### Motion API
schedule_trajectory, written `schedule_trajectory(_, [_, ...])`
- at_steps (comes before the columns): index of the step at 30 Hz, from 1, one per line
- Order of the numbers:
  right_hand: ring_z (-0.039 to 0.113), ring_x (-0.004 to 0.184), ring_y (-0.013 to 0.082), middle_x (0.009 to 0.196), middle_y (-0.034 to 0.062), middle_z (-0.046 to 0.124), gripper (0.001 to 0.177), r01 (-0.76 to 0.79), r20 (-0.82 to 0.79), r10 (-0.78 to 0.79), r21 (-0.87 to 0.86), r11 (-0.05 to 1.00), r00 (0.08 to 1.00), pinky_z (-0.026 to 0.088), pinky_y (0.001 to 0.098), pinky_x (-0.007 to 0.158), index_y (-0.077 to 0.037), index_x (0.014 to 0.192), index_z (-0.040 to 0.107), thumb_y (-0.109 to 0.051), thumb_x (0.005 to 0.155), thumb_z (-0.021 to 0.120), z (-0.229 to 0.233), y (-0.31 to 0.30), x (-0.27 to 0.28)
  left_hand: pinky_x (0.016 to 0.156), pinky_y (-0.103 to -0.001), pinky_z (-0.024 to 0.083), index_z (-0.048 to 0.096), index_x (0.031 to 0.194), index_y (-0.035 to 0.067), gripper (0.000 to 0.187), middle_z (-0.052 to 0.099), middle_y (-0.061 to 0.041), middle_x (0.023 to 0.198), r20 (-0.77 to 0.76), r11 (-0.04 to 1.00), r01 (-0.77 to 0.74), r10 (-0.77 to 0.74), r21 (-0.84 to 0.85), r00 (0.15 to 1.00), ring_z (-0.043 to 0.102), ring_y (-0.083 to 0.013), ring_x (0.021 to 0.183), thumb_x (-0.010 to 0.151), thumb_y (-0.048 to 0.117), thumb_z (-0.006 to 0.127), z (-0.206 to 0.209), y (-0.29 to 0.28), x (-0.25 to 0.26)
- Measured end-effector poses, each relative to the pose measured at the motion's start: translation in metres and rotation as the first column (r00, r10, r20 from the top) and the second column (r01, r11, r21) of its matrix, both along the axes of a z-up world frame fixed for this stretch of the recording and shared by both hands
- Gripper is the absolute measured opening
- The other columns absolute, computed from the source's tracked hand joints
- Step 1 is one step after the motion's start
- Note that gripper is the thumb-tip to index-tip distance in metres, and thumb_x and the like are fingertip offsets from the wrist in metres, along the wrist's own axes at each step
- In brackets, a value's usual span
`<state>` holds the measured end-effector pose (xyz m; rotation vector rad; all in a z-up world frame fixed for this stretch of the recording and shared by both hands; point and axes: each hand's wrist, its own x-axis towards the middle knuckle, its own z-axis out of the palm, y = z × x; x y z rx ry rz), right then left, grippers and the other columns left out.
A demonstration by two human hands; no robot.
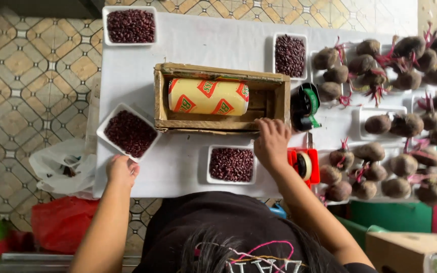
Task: Wrapping and sealing small trays of red beans using plastic wrap and a tape dispenser.
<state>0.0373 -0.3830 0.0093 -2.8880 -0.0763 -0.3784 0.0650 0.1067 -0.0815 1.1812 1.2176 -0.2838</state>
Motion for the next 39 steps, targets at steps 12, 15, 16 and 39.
schedule_trajectory(12, [0.051, 0.122, 0.028, 0.118, 0.0047, 0.058, 0.056, -0.092, -0.143, 0.091, -0.005, 0.996, 0.986, 0.018, 0.0578, 0.124, -0.019, 0.126, 0.057, -0.011, 0.07, 0.059, -0.028, 0.011, 0.02, 0.103, -0.056, 0.053, 0.041, 0.145, 0.017, 0.057, 0.046, -0.024, 0.135, 0.163, 0.973, -0.188, 0.165, 0.135, 0.973, 0.06, -0.0459, 0.12, 0.092, 0.005, 0.058, -0.037, 0.005, 0.033])
schedule_trajectory(15, [0.043, 0.131, 0.0356, 0.129, 0.0084, 0.051, 0.062, -0.043, -0.162, 0.065, 0.138, 0.99, 0.985, 0.017, 0.0629, 0.122, -0.019, 0.129, 0.056, -0.006, 0.068, 0.061, -0.006, 0.019, 0.02, 0.107, -0.052, 0.055, 0.036, 0.152, 0.019, 0.06, 0.035, -0.025, 0.146, 0.27, 0.967, -0.188, 0.137, 0.172, 0.953, 0.056, -0.0392, 0.127, 0.096, 0.008, 0.057, 0.006, 0.021, 0.059])
schedule_trajectory(16, [0.043, 0.131, 0.0356, 0.129, 0.0084, 0.051, 0.062, -0.039, -0.163, 0.061, 0.135, 0.99, 0.985, 0.017, 0.0629, 0.122, -0.019, 0.129, 0.056, -0.006, 0.068, 0.061, -0.007, 0.025, 0.008, 0.107, -0.052, 0.055, 0.036, 0.152, 0.019, 0.06, 0.035, -0.025, 0.146, 0.269, 0.968, -0.184, 0.134, 0.169, 0.954, 0.056, -0.0392, 0.127, 0.096, 0.008, 0.057, 0.011, 0.02, 0.063])
schedule_trajectory(39, [0.062, 0.11, 0.0204, 0.082, 0.0014, 0.062, 0.003, -0.58, -0.101, 0.572, -0.126, 0.805, 0.814, 0.023, 0.0705, 0.119, -0.017, 0.085, 0.063, -0.017, 0.087, 0.062, -0.06, 0.118, -0.07, 0.074, -0.038, 0.054, 0.066, 0.108, 0.019, 0.042, 0.056, 0.002, 0.091, -0.228, -0.225, -0.035, -0.951, 0.974, -0.208, 0.06, -0.022, 0.084, 0.071, 0.018, 0.086, 0.081, -0.154, 0.084])
